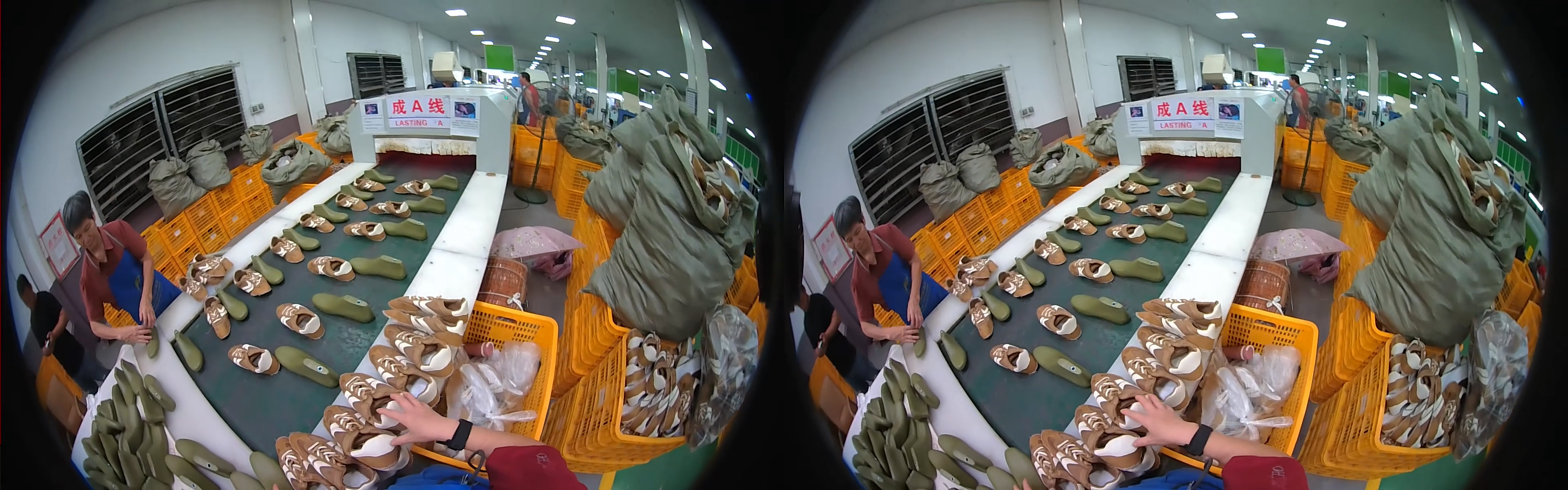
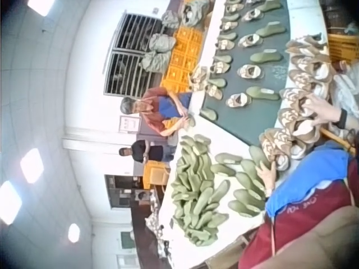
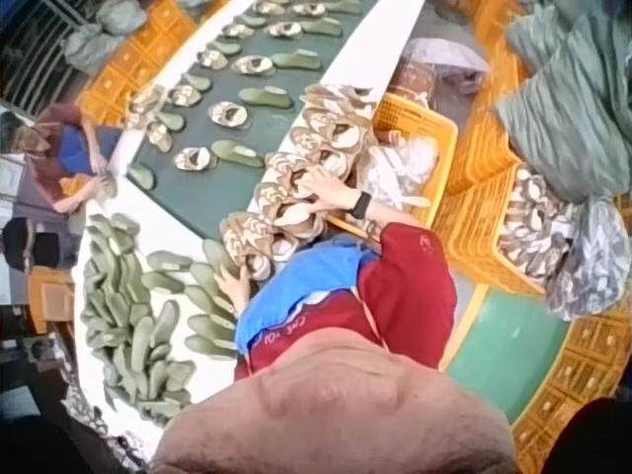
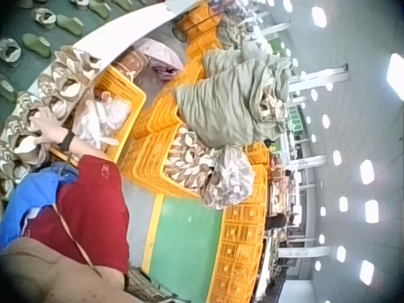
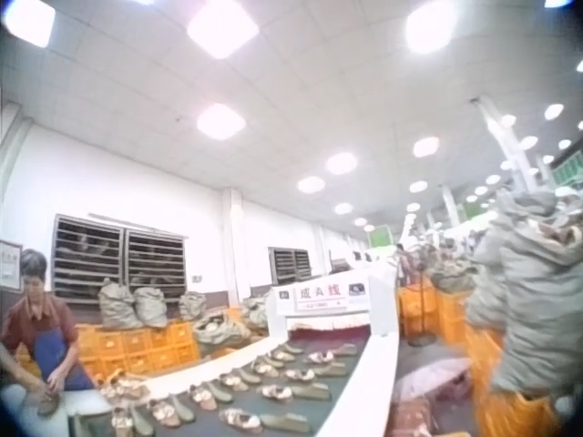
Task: The worker is assembling shoes by placing uppers onto shoe lasts and organizing them on a conveyor belt.
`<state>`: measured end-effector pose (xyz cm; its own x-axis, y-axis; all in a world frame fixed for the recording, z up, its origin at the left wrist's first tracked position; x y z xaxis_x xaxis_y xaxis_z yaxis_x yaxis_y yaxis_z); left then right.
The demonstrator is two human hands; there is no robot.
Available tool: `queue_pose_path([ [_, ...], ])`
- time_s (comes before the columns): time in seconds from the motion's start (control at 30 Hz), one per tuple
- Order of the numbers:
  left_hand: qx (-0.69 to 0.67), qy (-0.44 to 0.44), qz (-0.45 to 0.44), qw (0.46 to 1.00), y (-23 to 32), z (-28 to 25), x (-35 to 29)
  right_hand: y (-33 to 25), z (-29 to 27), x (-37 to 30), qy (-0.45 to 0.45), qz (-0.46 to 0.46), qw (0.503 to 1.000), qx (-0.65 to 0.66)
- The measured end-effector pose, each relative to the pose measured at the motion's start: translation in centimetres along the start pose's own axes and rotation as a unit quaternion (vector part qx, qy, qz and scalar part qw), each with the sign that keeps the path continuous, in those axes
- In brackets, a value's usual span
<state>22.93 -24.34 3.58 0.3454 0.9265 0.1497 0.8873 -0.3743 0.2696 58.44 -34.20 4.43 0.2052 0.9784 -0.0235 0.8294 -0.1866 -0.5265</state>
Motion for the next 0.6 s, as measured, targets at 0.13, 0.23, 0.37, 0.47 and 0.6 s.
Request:
queue_pose_path([
  [0.13, -0.125, -0.049, -0.076, 0.988, -3.0, 1.0, -0.5, 0.2, 0.7, 0.0, 0.003, -0.021, 1.000, -0.013],
  [0.23, -0.123, -0.059, -0.050, 0.989, -2.9, 1.3, -0.6, 0.0, 0.4, 0.4, 0.002, -0.019, 1.000, -0.017],
  [0.37, -0.143, -0.091, -0.046, 0.984, -0.1, 0.8, -1.2, -0.4, -0.2, 0.5, -0.016, -0.006, 1.000, -0.025],
  [0.47, -0.160, -0.103, -0.055, 0.980, -0.1, 0.1, -1.9, -1.8, -0.5, 0.4, -0.010, 0.003, 0.999, -0.037],
  [0.6, -0.229, -0.083, 0.002, 0.970, -2.3, -0.5, -3.0, -8.2, -2.8, -1.0, 0.065, -0.058, 0.996, 0.004],
])
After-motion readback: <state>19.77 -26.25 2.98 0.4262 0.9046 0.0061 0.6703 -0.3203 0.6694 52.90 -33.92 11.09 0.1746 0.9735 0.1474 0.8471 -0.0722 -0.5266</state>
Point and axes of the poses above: each hand's wrist, its own x-axis towards the middle knuckle, its own z-axis out of the palm, y = z × x, the point moved 8 cm from there along x, towards the middle knuckle, and after that the axes turned 6 degrees about z, right-handed, at the moved point
